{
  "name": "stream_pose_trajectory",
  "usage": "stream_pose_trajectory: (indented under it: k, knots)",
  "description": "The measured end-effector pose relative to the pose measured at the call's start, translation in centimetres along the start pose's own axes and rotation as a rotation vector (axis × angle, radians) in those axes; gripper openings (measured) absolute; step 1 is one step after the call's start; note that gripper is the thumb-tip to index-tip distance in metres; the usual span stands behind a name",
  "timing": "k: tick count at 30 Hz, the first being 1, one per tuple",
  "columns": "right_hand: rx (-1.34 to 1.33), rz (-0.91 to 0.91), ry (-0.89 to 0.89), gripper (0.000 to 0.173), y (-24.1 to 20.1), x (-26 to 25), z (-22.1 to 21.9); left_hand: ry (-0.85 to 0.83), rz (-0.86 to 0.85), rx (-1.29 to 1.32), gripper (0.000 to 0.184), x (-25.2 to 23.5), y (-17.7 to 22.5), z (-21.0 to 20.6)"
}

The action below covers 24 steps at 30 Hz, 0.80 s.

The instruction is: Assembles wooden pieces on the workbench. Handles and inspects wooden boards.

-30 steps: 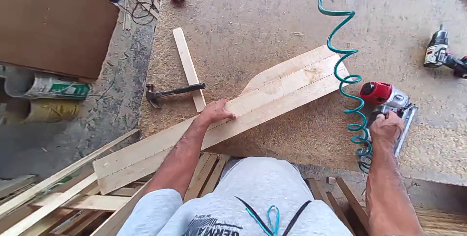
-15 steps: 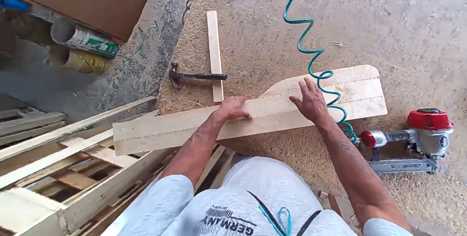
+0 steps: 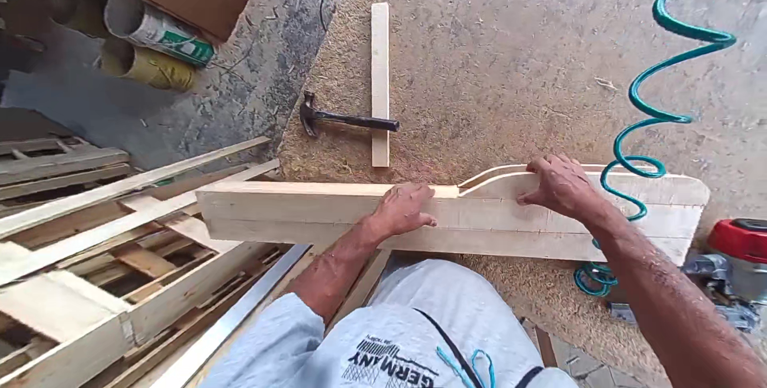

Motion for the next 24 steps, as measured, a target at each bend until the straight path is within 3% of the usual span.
stream_pose_trajectory:
  k: [2, 5, 8, 10, 13, 17, 20, 24]
  knots:
    - [-0.003, 0.014, -0.036, 0.072, -0.6, 1.7, -0.3, -0.005, -0.005, 0.023, 0.078, 1.0, -2.1, 0.1]
    - [-0.020, 0.029, 0.001, 0.063, -1.6, 3.8, 0.0, -0.243, 0.111, -0.031, 0.105, 2.0, -7.7, -0.4]
    - [-0.047, 0.072, 0.131, 0.054, -2.7, 5.7, 0.5, -0.288, 0.081, -0.019, 0.100, 3.8, -9.4, -0.8]
    - [-0.013, 0.115, 0.249, 0.049, -3.2, 7.0, 1.2, -0.190, 0.108, -0.060, 0.100, 5.5, -8.4, -0.8]
    - [0.075, 0.113, 0.374, 0.043, -2.7, 8.6, 3.5, 0.103, 0.137, -0.091, 0.104, 7.1, -6.3, -0.5]
    - [0.251, 0.030, 0.510, 0.039, 1.4, 9.3, 6.5, 0.489, 0.091, -0.144, 0.088, 5.4, -0.7, 0.9]
    - [0.279, -0.049, 0.505, 0.042, 5.6, 8.2, 7.5, 0.542, 0.031, -0.150, 0.087, 1.8, 1.9, 2.9]
    - [0.274, -0.142, 0.386, 0.046, 8.5, 6.2, 8.2, 0.442, -0.017, -0.128, 0.087, -0.8, 1.7, 5.2]
Point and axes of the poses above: each hand's wrist, its own x-axis away from the middle knuckle, its own z-axis out of the back of the hand, y = z × x, the point moved 7 cm from there along -x, towards the middle knuckle, and after that the axes turned 5 degrees about -y, right-handed, at the moved point
